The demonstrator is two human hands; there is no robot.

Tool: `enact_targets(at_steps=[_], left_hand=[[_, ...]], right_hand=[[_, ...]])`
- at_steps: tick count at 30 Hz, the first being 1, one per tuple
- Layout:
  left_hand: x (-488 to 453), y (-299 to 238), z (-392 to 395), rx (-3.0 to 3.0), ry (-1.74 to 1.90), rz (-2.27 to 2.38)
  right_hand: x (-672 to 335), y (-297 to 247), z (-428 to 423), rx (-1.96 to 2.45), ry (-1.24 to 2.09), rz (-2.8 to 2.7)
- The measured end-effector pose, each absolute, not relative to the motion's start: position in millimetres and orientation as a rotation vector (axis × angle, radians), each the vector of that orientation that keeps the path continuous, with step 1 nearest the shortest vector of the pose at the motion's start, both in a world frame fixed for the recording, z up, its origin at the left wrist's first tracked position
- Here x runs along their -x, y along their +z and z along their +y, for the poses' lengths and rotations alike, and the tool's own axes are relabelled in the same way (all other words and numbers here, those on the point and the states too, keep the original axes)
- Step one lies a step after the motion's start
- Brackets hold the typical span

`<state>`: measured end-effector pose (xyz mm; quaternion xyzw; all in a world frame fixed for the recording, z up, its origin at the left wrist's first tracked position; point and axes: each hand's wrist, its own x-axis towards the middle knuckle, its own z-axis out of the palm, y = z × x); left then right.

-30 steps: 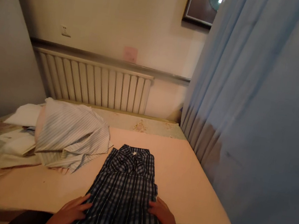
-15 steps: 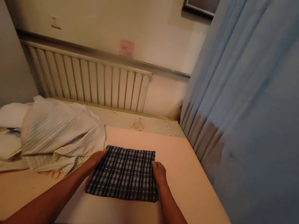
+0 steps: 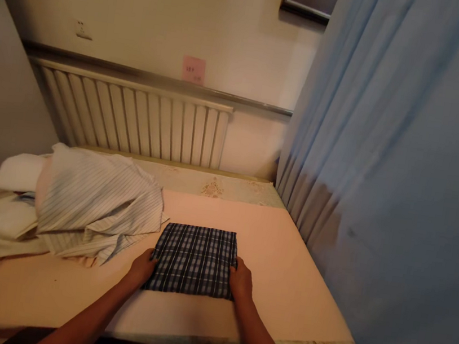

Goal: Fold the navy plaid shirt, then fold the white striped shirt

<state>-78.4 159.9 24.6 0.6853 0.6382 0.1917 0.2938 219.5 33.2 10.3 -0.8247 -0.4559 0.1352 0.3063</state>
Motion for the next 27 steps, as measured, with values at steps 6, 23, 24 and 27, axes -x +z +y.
enact_targets(at_steps=[6, 23, 24, 27], left_hand=[[95.0, 16.9, 125.5, -1.926, 0.518, 1.614], [56.2, 43.2, 75.7, -2.614, 0.786, 1.566], [43.4, 39.5, 76.6, -2.656, 0.773, 1.511], [18.6, 21.5, 79.8, -2.707, 0.652, 1.459]], right_hand=[[-199.7, 14.1, 7.8, 2.23, 0.254, -1.264], [-150.1, 26.8, 7.0, 1.917, -0.28, -1.678], [-140.8, 25.7, 14.0, 1.867, -0.264, -1.734], [-121.8, 16.7, 28.6, 1.822, -0.208, -1.869]])
